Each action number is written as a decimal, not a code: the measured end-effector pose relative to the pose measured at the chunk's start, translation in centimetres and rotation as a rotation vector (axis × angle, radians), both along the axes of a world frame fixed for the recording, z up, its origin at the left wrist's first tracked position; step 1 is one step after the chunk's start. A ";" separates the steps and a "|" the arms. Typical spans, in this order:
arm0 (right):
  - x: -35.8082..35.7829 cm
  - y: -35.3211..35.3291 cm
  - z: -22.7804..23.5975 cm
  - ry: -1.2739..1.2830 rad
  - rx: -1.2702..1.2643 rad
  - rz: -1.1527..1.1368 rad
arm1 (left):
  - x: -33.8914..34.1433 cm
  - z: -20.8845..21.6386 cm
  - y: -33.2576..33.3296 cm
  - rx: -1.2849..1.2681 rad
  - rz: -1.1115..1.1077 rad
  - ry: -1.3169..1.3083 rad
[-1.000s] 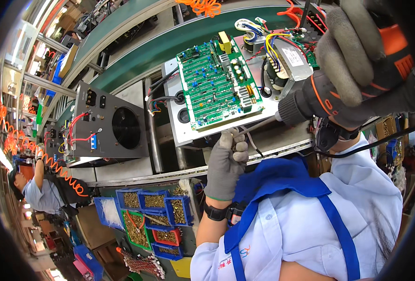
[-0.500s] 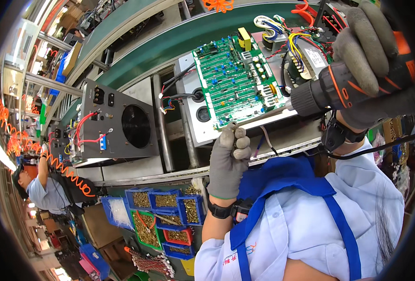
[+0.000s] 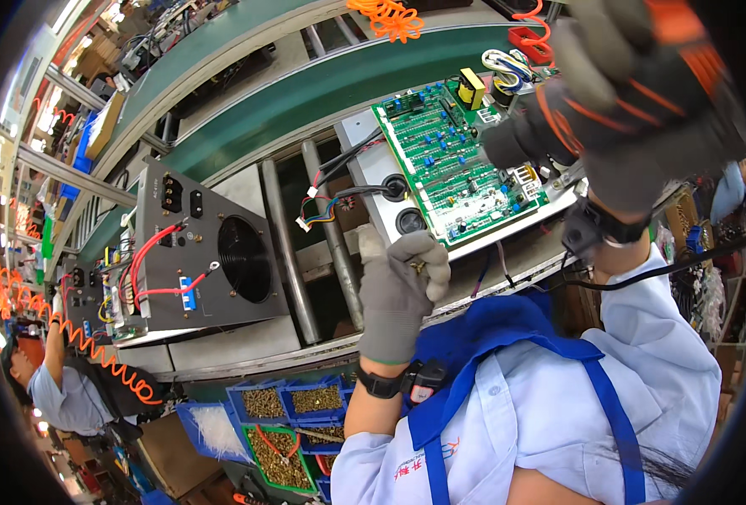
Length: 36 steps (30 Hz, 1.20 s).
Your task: Assembling a solar inverter unit on a production line using pneumatic and electric tools to install circuit boards and connect wiring.
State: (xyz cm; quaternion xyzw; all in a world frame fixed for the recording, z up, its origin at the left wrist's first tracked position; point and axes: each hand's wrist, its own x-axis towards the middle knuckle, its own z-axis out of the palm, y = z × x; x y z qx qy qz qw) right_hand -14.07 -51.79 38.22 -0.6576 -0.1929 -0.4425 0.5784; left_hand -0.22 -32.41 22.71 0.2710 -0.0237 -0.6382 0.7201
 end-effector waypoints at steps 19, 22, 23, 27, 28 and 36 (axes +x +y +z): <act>9.0 2.3 0.8 0.134 0.400 -0.157 | 6.6 -7.6 5.5 -0.019 0.261 0.214; 9.2 1.5 0.5 0.189 0.389 -0.103 | 6.9 -7.5 4.6 -0.018 0.225 0.125; 9.3 1.3 0.5 0.207 0.383 -0.090 | 7.0 -7.3 4.2 -0.013 0.227 0.111; 10.5 0.1 0.4 0.206 0.252 -0.011 | 6.5 -5.6 2.8 0.025 0.234 0.033; 10.5 0.2 0.3 0.238 0.239 -0.026 | 6.2 -5.1 2.7 0.062 0.249 -0.023; 10.2 0.9 2.0 0.351 0.455 0.173 | 5.7 -2.5 1.6 0.010 0.198 0.014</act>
